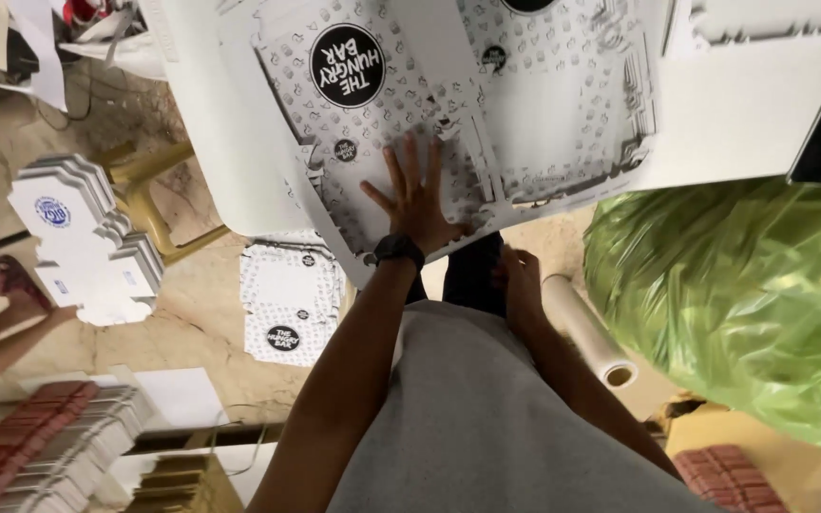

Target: The person is removing the excess waste material from die-cut cardboard sheets to separate the final product shapes.

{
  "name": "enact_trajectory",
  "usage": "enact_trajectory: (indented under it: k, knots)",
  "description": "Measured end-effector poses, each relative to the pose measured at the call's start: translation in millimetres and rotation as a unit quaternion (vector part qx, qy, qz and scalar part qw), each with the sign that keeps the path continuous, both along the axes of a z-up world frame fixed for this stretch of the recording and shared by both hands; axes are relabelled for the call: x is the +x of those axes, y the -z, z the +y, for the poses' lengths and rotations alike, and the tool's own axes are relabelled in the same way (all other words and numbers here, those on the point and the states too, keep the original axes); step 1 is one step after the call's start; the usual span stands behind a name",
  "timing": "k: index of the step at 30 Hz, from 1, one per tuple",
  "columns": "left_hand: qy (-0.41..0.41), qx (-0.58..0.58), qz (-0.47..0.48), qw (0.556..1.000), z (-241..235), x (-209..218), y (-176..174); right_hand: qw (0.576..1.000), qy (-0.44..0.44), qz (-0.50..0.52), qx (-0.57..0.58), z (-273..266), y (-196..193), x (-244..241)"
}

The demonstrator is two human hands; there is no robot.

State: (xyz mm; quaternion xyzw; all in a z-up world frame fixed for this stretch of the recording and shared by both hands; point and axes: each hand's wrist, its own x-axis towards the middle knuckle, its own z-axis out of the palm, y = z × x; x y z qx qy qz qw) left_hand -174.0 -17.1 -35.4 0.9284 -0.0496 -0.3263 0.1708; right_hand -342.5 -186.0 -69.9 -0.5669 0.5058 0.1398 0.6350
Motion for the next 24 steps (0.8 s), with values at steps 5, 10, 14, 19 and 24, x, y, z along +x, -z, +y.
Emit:
enact_trajectory:
  k: [5,10,14,19,24]
  knots:
    - [0.011,0.047,0.024,0.999,-5.5,2.8,-2.1,0.967,0.158,-0.027,0.199,27.8,1.2,68.8]
    - [0.008,0.042,0.061,0.997,-9.9,14.1,-13.3,0.960,0.211,-0.100,0.156,28.4,72.9,44.7]
    - [-0.004,0.056,0.080,0.995,-7.0,10.0,-14.1,0.969,0.189,-0.035,0.153,30.2,73.9,35.1]
    - [-0.013,0.058,0.098,0.993,-10.9,14.4,-19.1,0.956,0.221,0.051,0.186,37.5,-4.7,82.0]
    - [-0.010,0.059,0.113,0.992,-12.7,18.9,-24.6,0.939,0.262,0.114,0.194,36.1,8.7,79.4]
